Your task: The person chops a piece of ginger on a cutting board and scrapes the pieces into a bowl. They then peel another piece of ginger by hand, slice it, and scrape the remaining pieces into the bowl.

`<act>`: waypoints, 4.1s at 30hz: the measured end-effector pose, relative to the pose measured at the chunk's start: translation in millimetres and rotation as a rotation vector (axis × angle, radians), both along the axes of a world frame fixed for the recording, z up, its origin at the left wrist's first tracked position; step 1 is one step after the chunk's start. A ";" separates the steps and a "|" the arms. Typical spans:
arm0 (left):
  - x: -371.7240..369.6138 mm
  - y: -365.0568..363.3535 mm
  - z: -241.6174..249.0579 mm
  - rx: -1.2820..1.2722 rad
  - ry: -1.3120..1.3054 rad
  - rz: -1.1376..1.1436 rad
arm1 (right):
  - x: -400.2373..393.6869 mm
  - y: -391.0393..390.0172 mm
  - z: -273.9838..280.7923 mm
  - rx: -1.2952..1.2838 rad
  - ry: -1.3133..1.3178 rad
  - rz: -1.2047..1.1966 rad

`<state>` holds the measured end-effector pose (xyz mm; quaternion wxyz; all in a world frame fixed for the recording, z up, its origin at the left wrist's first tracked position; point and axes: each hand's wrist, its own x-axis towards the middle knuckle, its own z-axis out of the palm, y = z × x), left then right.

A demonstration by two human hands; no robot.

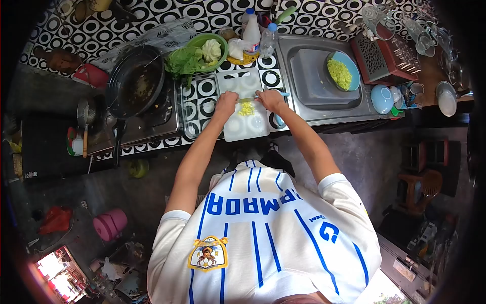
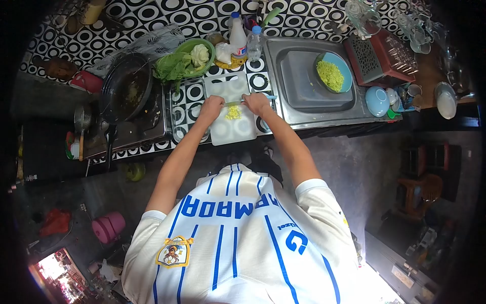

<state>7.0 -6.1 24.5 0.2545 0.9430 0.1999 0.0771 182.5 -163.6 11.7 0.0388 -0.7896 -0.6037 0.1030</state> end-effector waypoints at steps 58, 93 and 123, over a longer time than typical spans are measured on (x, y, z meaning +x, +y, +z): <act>-4.1 -7.0 -21.9 -0.030 0.174 0.022 | -54.1 -19.2 22.6 -0.043 -0.096 -0.070; -48.5 -46.4 -13.0 -0.055 -0.041 0.100 | -50.0 -49.0 -2.1 -0.042 0.000 0.050; -17.4 -58.7 -6.0 0.064 0.259 0.262 | -21.5 -9.7 11.1 0.102 -0.235 0.091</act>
